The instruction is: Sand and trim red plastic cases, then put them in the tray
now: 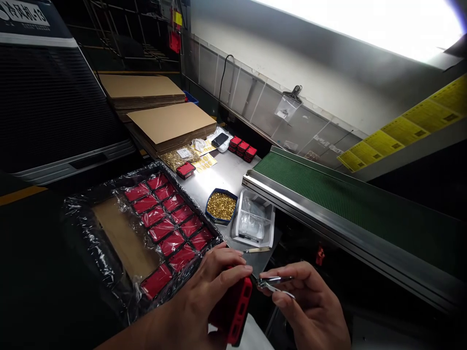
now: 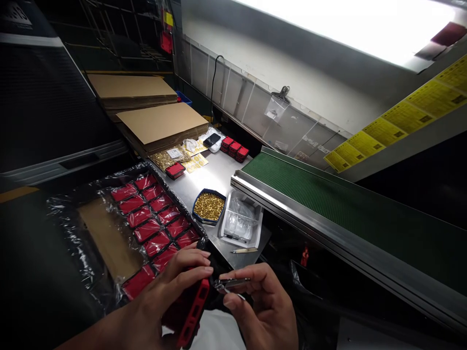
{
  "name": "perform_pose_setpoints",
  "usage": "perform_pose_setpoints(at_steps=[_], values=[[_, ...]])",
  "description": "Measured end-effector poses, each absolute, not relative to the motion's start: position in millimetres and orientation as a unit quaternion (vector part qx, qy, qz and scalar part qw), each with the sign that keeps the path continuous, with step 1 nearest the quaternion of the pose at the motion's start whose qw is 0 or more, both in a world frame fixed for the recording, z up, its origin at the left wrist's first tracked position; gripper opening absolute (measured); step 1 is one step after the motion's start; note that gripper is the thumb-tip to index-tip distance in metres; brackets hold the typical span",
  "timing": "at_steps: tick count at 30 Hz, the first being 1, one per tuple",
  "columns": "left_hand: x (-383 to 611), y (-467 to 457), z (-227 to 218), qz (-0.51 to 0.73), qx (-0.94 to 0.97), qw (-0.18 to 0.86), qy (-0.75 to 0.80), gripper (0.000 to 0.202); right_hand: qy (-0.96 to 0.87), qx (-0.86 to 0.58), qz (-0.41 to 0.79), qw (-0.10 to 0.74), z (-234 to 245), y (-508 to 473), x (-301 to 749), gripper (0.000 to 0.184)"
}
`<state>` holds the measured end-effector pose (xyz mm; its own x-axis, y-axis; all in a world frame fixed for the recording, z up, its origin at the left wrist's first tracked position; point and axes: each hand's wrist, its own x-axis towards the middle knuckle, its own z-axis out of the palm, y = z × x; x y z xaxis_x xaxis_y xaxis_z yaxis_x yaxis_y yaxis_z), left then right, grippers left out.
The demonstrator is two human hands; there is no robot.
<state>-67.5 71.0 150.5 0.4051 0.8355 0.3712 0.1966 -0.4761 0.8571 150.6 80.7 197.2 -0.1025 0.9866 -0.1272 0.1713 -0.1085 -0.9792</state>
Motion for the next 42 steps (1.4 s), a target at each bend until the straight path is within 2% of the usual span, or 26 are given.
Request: perform_pose_setpoints(at_steps=[6, 11, 16, 27, 37, 40, 42], values=[[-65, 72, 148, 0.421, 0.747, 0.389, 0.336, 0.092, -0.514, -0.54, 0.512, 0.426, 201, 80, 149, 0.02], [-64, 75, 150, 0.413, 0.75, 0.403, 0.324, 0.095, -0.57, -0.497, 0.51, 0.41, 198, 88, 155, 0.012], [-66, 81, 153, 0.406, 0.756, 0.403, 0.317, 0.094, -0.586, -0.524, 0.454, 0.42, 196, 96, 165, 0.013], [-72, 83, 166, 0.361, 0.784, 0.374, 0.338, 0.097, -0.749, -0.435, 0.362, 0.344, 207, 98, 168, 0.031], [-70, 76, 166, 0.341, 0.794, 0.359, 0.352, 0.097, -0.8, -0.413, 0.314, 0.301, 212, 100, 169, 0.03], [-69, 74, 166, 0.343, 0.781, 0.382, 0.356, 0.097, -0.801, -0.401, 0.305, 0.322, 208, 97, 172, 0.029], [-70, 73, 165, 0.338, 0.768, 0.411, 0.357, 0.097, -0.762, -0.431, 0.31, 0.37, 205, 98, 177, 0.027]])
